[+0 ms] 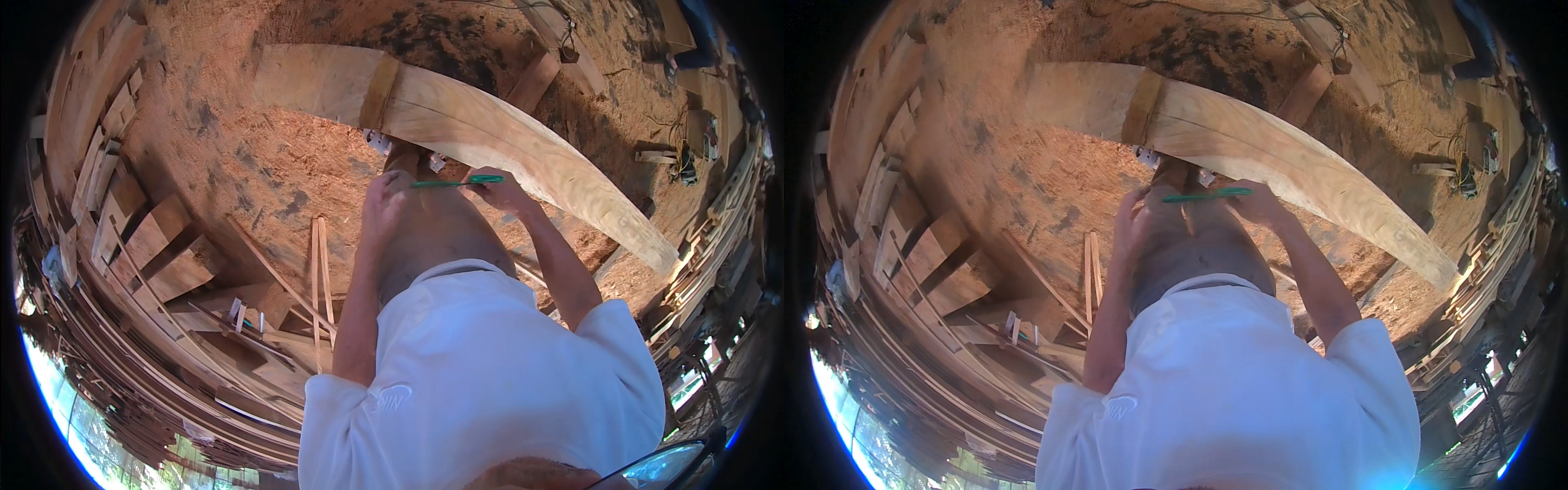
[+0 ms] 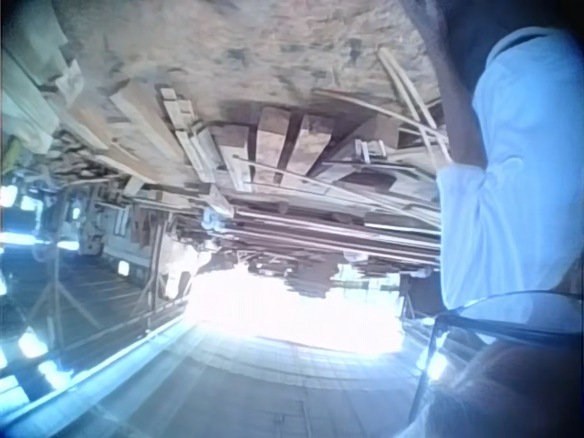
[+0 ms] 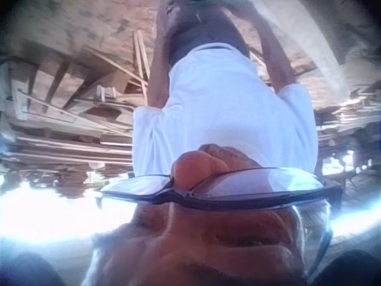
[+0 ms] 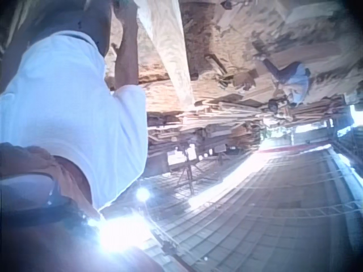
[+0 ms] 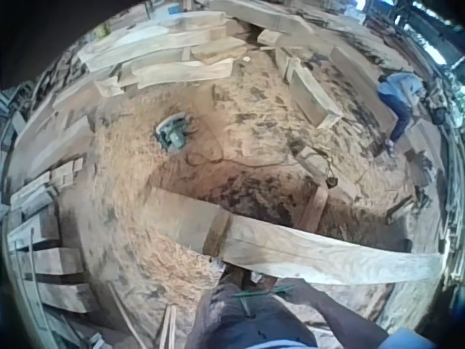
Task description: The person uses green-handled shears to trim a thin strip from a large curved wooden plank. They then use a pencil to mark lines on the plank and later lift and reposition the plank using a wooden crossbar. The work occurs in a cluttered woodworking shop with sawdust and wood pieces on the floor.
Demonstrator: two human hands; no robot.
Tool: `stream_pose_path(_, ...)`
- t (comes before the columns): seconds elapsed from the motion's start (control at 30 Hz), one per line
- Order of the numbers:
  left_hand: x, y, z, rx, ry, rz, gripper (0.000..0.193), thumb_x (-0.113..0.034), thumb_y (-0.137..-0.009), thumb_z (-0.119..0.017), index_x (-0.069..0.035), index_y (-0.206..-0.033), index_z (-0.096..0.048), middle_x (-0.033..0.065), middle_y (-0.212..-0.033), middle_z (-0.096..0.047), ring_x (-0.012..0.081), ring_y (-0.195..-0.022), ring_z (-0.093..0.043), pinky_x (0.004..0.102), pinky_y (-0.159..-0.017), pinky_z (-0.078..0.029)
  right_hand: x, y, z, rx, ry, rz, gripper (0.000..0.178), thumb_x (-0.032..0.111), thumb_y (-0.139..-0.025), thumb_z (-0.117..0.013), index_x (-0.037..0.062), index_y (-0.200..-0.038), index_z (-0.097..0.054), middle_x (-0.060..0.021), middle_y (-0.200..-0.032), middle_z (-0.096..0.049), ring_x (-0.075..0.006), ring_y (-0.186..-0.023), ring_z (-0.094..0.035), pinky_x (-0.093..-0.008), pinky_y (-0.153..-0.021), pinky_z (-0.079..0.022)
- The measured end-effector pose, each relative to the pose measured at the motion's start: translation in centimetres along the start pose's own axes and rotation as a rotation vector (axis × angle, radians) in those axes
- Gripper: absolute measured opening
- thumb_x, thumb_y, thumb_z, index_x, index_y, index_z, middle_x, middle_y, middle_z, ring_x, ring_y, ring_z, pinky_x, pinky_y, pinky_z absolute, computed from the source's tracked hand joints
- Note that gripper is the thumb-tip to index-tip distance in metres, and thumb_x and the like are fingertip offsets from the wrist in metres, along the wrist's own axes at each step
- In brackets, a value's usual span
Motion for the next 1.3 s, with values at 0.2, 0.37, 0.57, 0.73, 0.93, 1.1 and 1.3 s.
stream_pose_path(0.2,-1.7,-2.6,0.7,0.136,0.006,0.084,0.03,-0.014,-0.08,-0.084,-0.001,-0.105,-0.075,0.0142,-0.105,-0.072,0.0275,-0.097,-0.07,0.0367,-0.083,-0.057,8.3,-5.0,1.8,0.207,-0.002,-0.052,0.026,0.027,-0.099,-0.071,0.0113,-0.12,-0.069,-0.0125,-0.107,-0.073,-0.0329,-0.101,-0.071,-0.0423,-0.087,-0.057)
stream_pose_path(0.37,-5.5,-6.4,4.8,0.176,-0.18,-0.038,0.028,-0.016,-0.075,-0.089,0.0,-0.095,-0.075,0.0138,-0.091,-0.072,0.0304,-0.084,-0.071,0.0402,-0.076,-0.058,10.2,-8.9,2.3,0.341,0.006,-0.123,0.038,0.033,-0.101,-0.067,0.0133,-0.133,-0.065,-0.0131,-0.115,-0.074,-0.0331,-0.106,-0.071,-0.0421,-0.09,-0.057)
stream_pose_path(0.57,-2.3,-8.1,8.4,0.212,-0.152,0.055,0.032,-0.018,-0.079,-0.088,0.001,-0.101,-0.075,0.0118,-0.09,-0.074,0.0231,-0.086,-0.072,0.0355,-0.076,-0.057,15.1,-13.0,3.1,0.428,0.111,-0.157,0.033,0.035,-0.101,-0.067,0.0196,-0.129,-0.072,-0.0092,-0.117,-0.075,-0.0306,-0.101,-0.073,-0.0416,-0.09,-0.058)
stream_pose_path(0.73,-3.2,-7.7,10.9,0.31,0.052,0.344,0.029,-0.022,-0.088,-0.083,0.0,-0.105,-0.077,0.0064,-0.091,-0.075,0.0137,-0.086,-0.069,0.0318,-0.077,-0.055,15.0,-13.2,2.1,0.436,0.123,-0.213,0.033,0.043,-0.097,-0.069,0.0213,-0.121,-0.076,-0.0104,-0.099,-0.077,-0.0347,-0.09,-0.073,-0.0442,-0.08,-0.058)
stream_pose_path(0.93,1.5,-5.9,9.8,0.156,0.439,0.387,0.022,-0.023,-0.097,-0.077,-0.001,-0.098,-0.076,0.0022,-0.09,-0.074,0.0099,-0.083,-0.065,0.0281,-0.076,-0.052,20.1,-13.6,4.0,0.392,0.089,-0.109,0.018,0.022,-0.1,-0.069,0.0157,-0.115,-0.075,-0.0055,-0.103,-0.076,-0.0273,-0.09,-0.072,-0.0361,-0.077,-0.057)
stream_pose_path(1.1,2.5,-5.2,8.6,0.079,0.611,0.335,0.019,-0.022,-0.094,-0.079,-0.005,-0.089,-0.073,-0.0063,-0.078,-0.067,0.0026,-0.073,-0.056,0.0226,-0.066,-0.045,19.6,-13.8,4.0,0.344,0.212,0.145,0.011,0.015,-0.096,-0.068,0.0088,-0.106,-0.071,-0.0081,-0.095,-0.072,-0.0291,-0.086,-0.071,-0.0382,-0.075,-0.057)
stream_pose_path(1.3,2.7,-3.7,7.5,-0.016,0.618,0.367,0.025,-0.025,-0.093,-0.081,-0.005,-0.081,-0.071,-0.0075,-0.072,-0.062,0.0012,-0.069,-0.051,0.0226,-0.061,-0.041,17.7,-16.2,3.6,0.506,0.275,0.109,0.021,0.026,-0.095,-0.071,0.0131,-0.112,-0.073,-0.0068,-0.1,-0.073,-0.0294,-0.095,-0.071,-0.0398,-0.082,-0.057)
Point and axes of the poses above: each hand's wrist, its own y-axis away from the middle knuckle, its own z-axis out of the back of the hand, x = y × z, the point moved 1 cm from there along -y, towards the middle knuckle
